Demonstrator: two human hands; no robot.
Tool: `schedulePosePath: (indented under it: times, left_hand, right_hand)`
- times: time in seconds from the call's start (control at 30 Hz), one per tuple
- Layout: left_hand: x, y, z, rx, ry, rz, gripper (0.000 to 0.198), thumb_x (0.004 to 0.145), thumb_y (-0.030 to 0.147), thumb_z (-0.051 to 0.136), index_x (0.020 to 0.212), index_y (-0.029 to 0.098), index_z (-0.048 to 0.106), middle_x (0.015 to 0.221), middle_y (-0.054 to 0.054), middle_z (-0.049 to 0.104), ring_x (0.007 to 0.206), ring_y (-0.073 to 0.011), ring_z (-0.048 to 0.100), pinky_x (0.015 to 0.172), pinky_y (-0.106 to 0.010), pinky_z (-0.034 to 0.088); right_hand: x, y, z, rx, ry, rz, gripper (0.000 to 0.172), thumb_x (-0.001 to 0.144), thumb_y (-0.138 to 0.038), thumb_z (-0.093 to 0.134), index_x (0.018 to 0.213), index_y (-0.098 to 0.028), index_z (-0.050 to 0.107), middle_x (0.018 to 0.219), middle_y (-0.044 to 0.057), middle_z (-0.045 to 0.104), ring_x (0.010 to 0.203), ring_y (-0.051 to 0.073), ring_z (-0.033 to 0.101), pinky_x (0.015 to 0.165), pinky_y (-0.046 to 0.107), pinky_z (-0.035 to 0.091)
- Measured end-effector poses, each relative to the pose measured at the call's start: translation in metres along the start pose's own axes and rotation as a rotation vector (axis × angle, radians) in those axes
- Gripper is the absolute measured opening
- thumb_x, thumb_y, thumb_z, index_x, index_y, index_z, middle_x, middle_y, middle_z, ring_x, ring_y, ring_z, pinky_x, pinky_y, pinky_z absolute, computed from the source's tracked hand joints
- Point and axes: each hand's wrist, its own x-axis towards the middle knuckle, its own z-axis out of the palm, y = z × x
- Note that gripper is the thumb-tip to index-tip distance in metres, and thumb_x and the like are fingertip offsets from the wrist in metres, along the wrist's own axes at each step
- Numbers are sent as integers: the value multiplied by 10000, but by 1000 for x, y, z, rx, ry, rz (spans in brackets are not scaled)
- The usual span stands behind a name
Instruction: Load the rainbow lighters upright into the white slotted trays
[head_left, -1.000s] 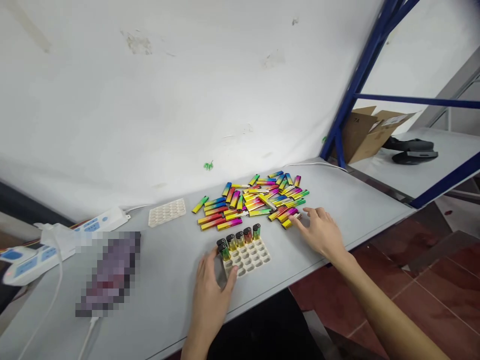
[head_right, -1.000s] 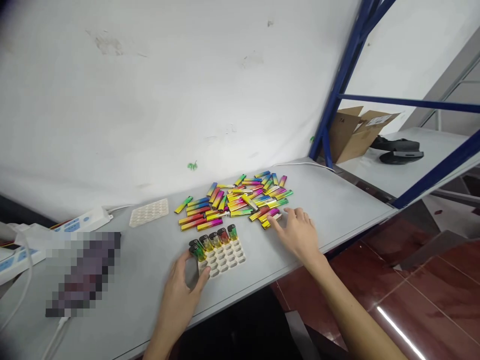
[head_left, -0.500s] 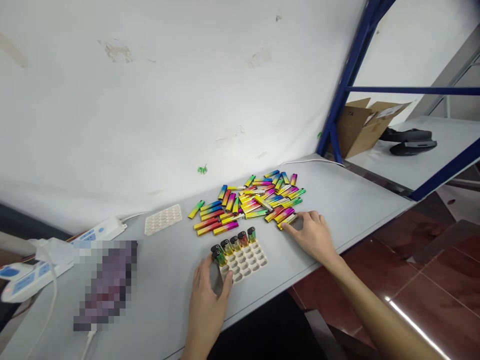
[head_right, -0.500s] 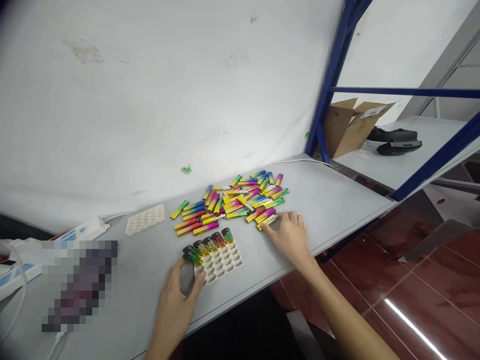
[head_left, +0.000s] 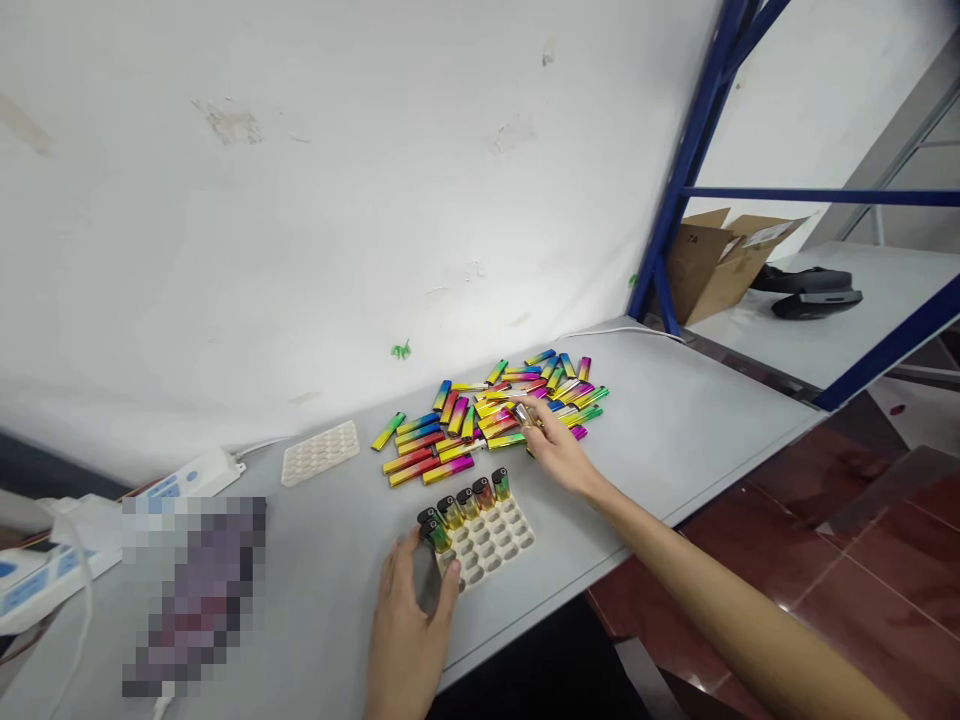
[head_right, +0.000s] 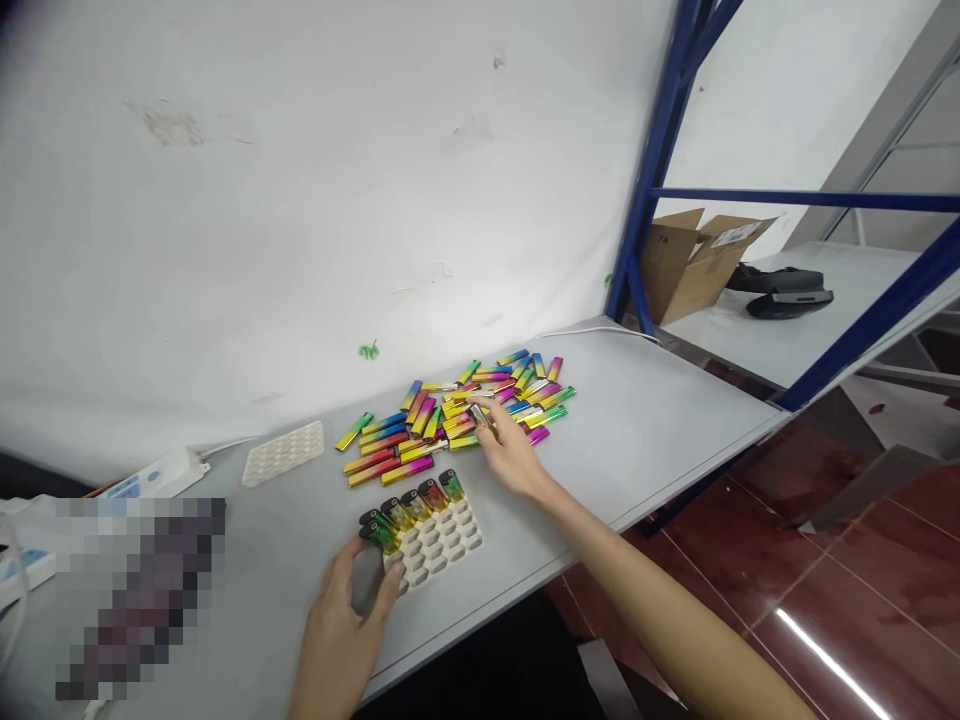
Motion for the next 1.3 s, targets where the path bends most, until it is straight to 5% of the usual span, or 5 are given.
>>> schedulePosePath:
  times: [0.27, 0.37, 0.87, 1.07, 1.3]
  left_hand:
    - [0, 2, -3, -20, 28, -46, 577, 817, 560, 593, 1283, 222, 550, 1311, -132, 615, 1281, -363, 536, 1016, -543, 472]
    - [1, 1, -3, -7, 26, -40, 580, 817, 565, 586, 1282, 220, 551, 1299, -133, 619, 1263, -366, 547, 1005, -543, 478]
    - [-1, 1, -3, -13, 46, -14, 568, 813, 555, 602, 1268, 217, 564, 1252, -131, 645, 1221, -354, 576, 976, -510, 496]
    - [0, 0, -2, 2, 37, -20, 563, 824, 550, 590, 1282, 225, 555, 1259, -125, 644, 1220, -353, 581, 987, -517, 490]
    - [0, 2, -3, 3, 2, -44, 629, 830, 598, 546, 1314, 198, 519, 1323, -153, 600, 1295, -372, 515, 1031, -549, 448]
  right_hand:
    - [-8, 15, 13, -220, 75, -33, 271, 988, -377, 401, 1097, -154, 508, 795, 15, 543, 697, 176, 518, 642, 298, 406]
    - [-10, 11, 9, -221, 55, -75, 303, 993, -357, 386, 1179, -165, 527, 782, 5, 547, 715, 178, 525, 654, 290, 397]
    - [-11, 11, 11, 267, 153, 39, 334, 998, -477, 302, 1067, -213, 494, 660, -46, 416, 561, 145, 395, 557, 274, 343]
    - [-5, 9, 7, 389, 114, 252, 581, 937, -675, 256, 589, -232, 393, 503, -52, 231, 464, 119, 221, 477, 288, 220]
    - [-5, 9, 6, 289, 103, 209, 526, 942, -548, 268, 520, -239, 321, 453, -36, 263, 433, 110, 234, 468, 289, 201]
